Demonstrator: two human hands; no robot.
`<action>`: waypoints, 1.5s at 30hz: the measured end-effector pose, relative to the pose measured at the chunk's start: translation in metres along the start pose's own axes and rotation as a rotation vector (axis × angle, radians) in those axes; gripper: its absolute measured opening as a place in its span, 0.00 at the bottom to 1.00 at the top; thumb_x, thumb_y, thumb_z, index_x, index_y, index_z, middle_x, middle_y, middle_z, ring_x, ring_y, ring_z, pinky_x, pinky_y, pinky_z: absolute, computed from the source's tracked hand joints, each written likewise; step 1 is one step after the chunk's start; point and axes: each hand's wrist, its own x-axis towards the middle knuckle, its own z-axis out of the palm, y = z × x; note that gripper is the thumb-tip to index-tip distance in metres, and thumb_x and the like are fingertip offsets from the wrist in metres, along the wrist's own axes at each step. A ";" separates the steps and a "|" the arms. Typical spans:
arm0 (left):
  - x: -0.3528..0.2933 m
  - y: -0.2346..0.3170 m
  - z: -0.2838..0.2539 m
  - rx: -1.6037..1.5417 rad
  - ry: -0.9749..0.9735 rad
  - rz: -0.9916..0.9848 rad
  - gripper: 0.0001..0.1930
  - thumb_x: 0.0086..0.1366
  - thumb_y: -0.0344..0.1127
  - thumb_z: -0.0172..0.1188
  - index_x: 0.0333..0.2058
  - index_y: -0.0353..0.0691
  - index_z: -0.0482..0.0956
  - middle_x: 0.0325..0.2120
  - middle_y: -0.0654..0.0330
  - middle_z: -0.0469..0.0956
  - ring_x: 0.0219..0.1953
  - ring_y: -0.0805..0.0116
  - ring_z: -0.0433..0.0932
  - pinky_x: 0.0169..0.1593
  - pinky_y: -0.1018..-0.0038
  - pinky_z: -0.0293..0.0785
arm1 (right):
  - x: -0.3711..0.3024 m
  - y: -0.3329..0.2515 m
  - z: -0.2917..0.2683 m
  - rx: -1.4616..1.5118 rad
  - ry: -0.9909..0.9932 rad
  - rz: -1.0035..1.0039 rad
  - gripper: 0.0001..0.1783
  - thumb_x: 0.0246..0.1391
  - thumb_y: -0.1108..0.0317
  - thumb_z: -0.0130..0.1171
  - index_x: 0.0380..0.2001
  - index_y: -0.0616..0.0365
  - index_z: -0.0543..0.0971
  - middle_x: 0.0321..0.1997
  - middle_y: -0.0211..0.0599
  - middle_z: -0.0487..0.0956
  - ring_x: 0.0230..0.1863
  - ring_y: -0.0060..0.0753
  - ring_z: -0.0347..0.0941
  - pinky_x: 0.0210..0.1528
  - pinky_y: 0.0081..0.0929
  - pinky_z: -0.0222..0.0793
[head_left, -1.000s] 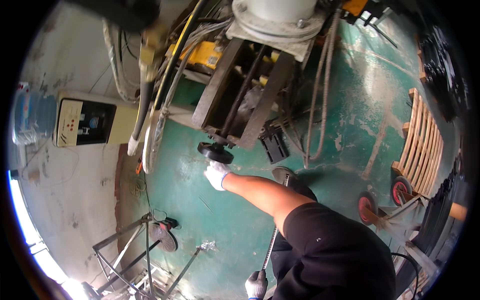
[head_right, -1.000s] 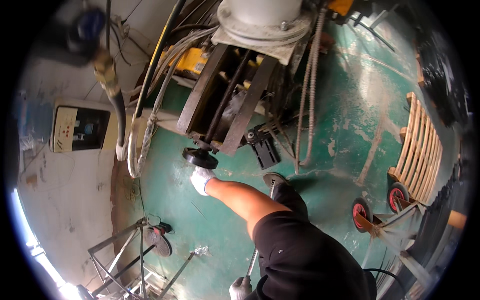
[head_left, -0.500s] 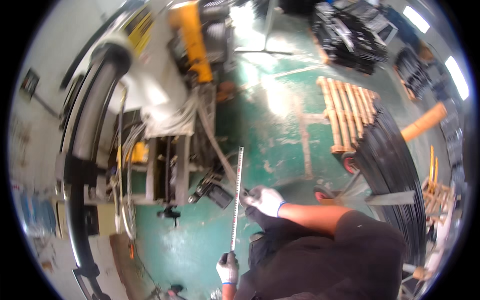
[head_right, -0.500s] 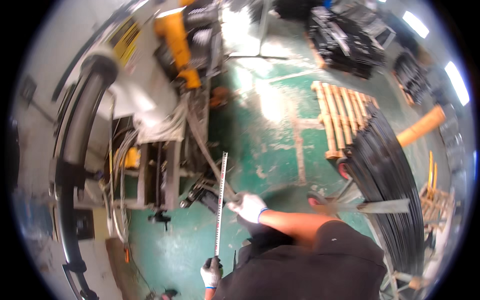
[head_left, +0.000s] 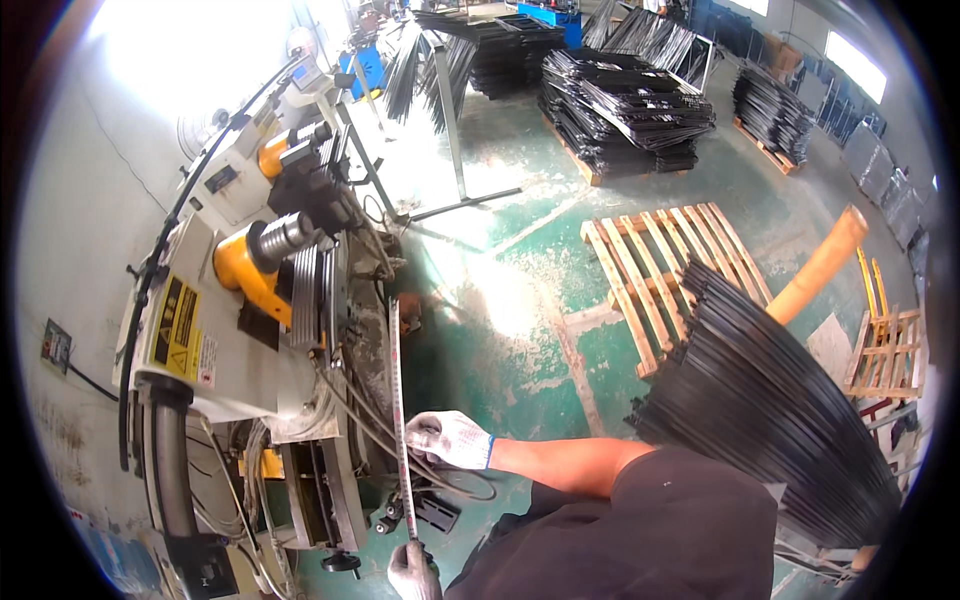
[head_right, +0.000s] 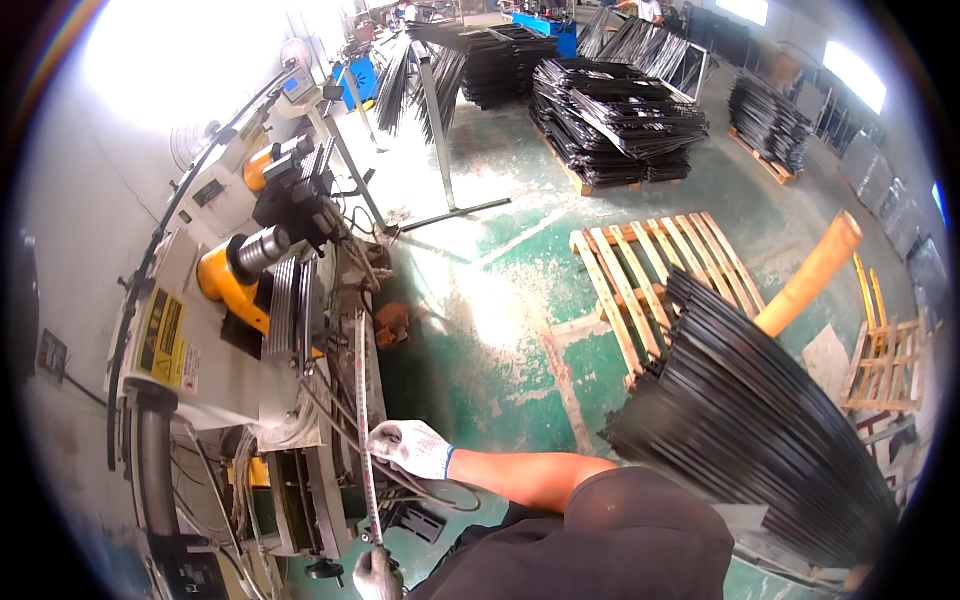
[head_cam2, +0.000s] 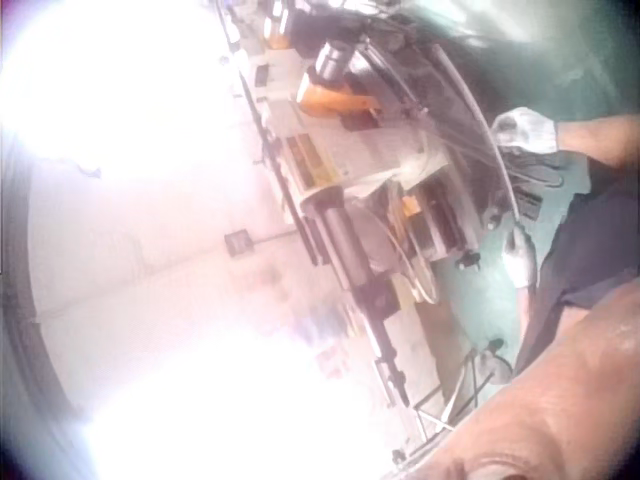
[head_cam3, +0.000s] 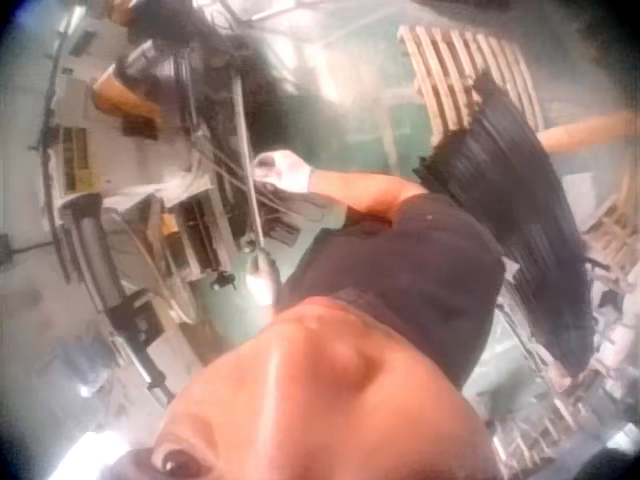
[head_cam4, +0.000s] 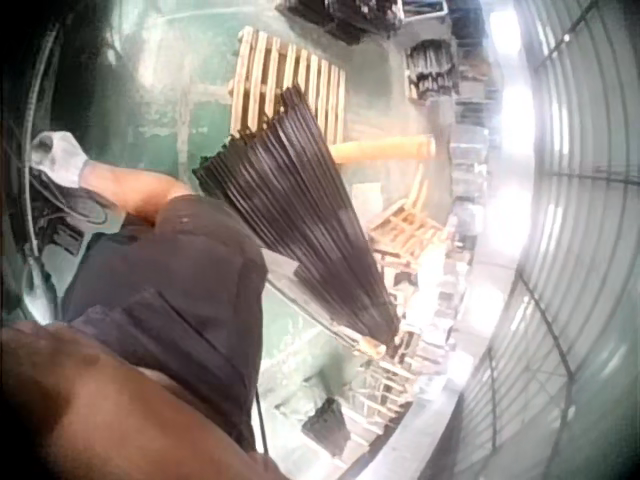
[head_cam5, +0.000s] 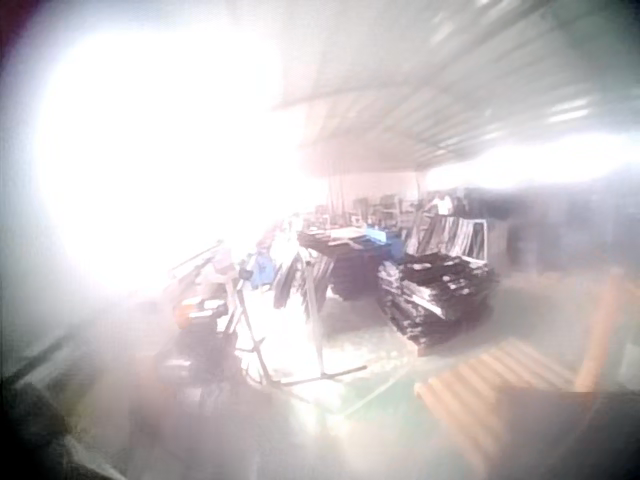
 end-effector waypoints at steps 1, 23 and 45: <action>0.010 0.030 0.003 -0.028 0.006 0.047 0.20 0.80 0.50 0.60 0.43 0.38 0.89 0.21 0.59 0.80 0.22 0.69 0.75 0.29 0.63 0.73 | 0.012 -0.003 -0.012 -0.070 0.017 -0.037 0.20 0.73 0.51 0.68 0.50 0.60 0.86 0.36 0.27 0.85 0.33 0.18 0.78 0.38 0.25 0.78; 0.276 0.186 0.005 -0.033 0.304 0.146 0.07 0.77 0.28 0.63 0.41 0.29 0.85 0.31 0.59 0.83 0.34 0.72 0.79 0.42 0.72 0.77 | 0.426 -0.130 -0.229 0.464 0.377 -0.297 0.26 0.64 0.60 0.79 0.59 0.59 0.80 0.38 0.32 0.88 0.31 0.26 0.83 0.34 0.25 0.81; 0.406 0.403 0.134 0.195 0.620 -0.081 0.03 0.72 0.23 0.65 0.41 0.30 0.84 0.32 0.53 0.81 0.32 0.65 0.79 0.42 0.69 0.78 | 0.821 -0.187 -0.368 0.229 -0.011 -0.211 0.10 0.72 0.70 0.69 0.52 0.61 0.88 0.43 0.31 0.89 0.38 0.22 0.84 0.42 0.24 0.82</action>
